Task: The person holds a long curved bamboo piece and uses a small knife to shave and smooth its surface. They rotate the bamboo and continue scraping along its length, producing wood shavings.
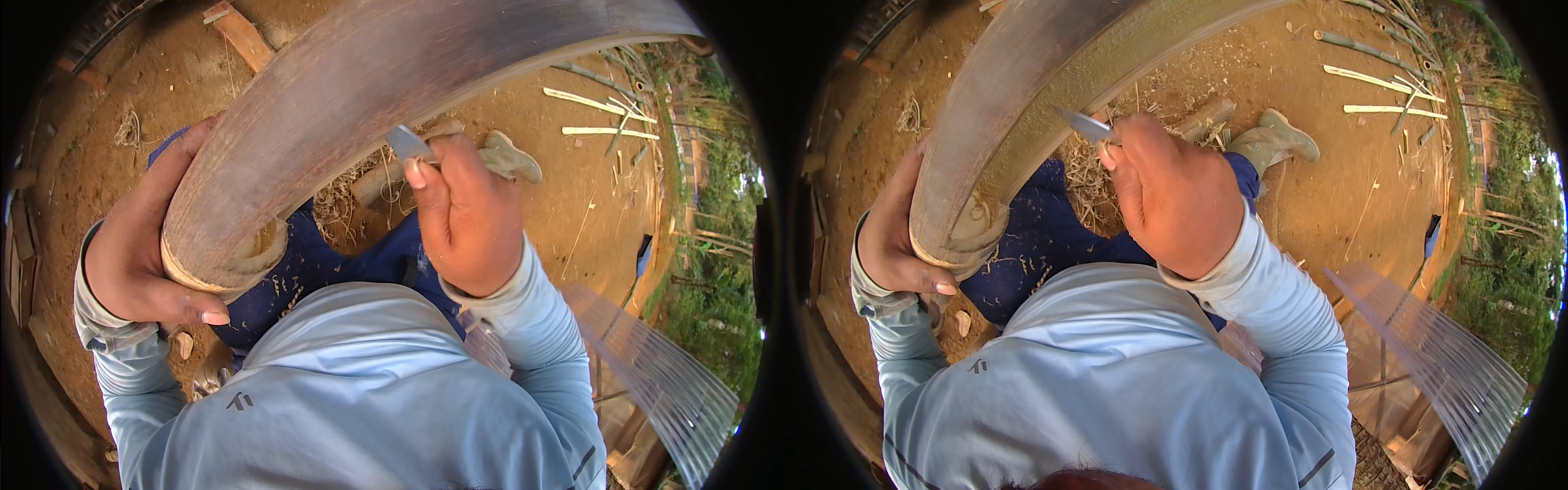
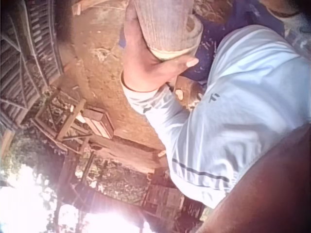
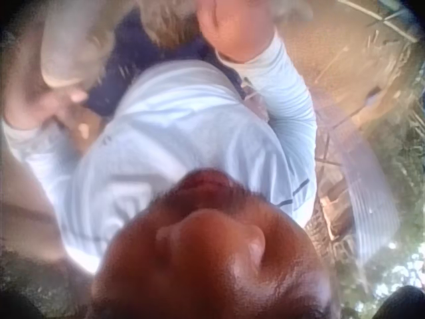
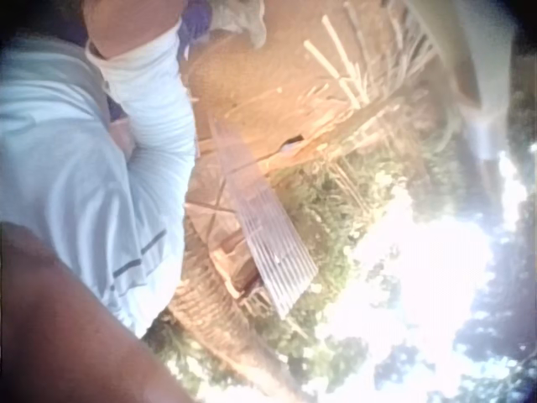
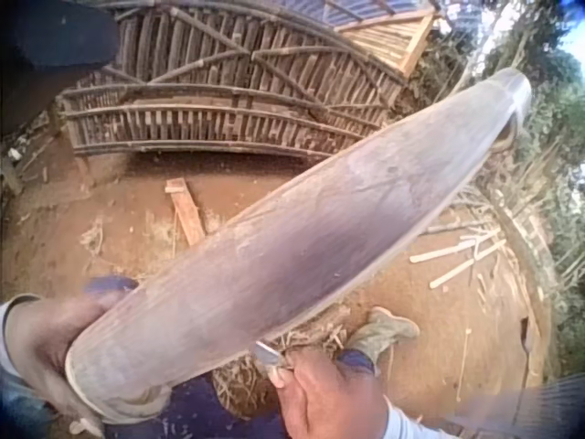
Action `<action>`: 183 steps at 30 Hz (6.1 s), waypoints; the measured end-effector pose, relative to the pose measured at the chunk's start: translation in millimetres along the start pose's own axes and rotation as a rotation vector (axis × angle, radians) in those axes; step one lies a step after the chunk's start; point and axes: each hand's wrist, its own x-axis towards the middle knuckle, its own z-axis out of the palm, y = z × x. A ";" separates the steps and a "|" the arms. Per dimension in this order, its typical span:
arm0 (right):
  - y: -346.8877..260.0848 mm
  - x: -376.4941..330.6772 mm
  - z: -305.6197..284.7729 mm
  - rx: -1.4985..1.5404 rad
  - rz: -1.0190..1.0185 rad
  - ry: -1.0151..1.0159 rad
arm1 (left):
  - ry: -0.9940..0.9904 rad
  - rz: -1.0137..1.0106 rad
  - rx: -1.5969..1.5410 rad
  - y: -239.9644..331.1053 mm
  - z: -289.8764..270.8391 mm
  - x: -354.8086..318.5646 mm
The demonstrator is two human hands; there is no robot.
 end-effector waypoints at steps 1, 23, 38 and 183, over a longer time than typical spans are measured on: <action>2.0 1.4 -2.4 -0.006 0.038 0.057 | 0.011 0.004 0.012 -0.2 0.2 0.3; -1.8 15.5 -4.5 0.227 0.285 0.225 | -0.036 -0.032 -0.123 -4.0 -4.3 2.3; -6.6 -2.4 18.2 0.111 0.152 0.143 | -0.077 0.002 -0.073 -2.1 -8.2 7.3; -35.4 17.9 51.2 0.233 -0.478 0.085 | -0.230 0.032 -0.201 -3.3 -13.9 17.4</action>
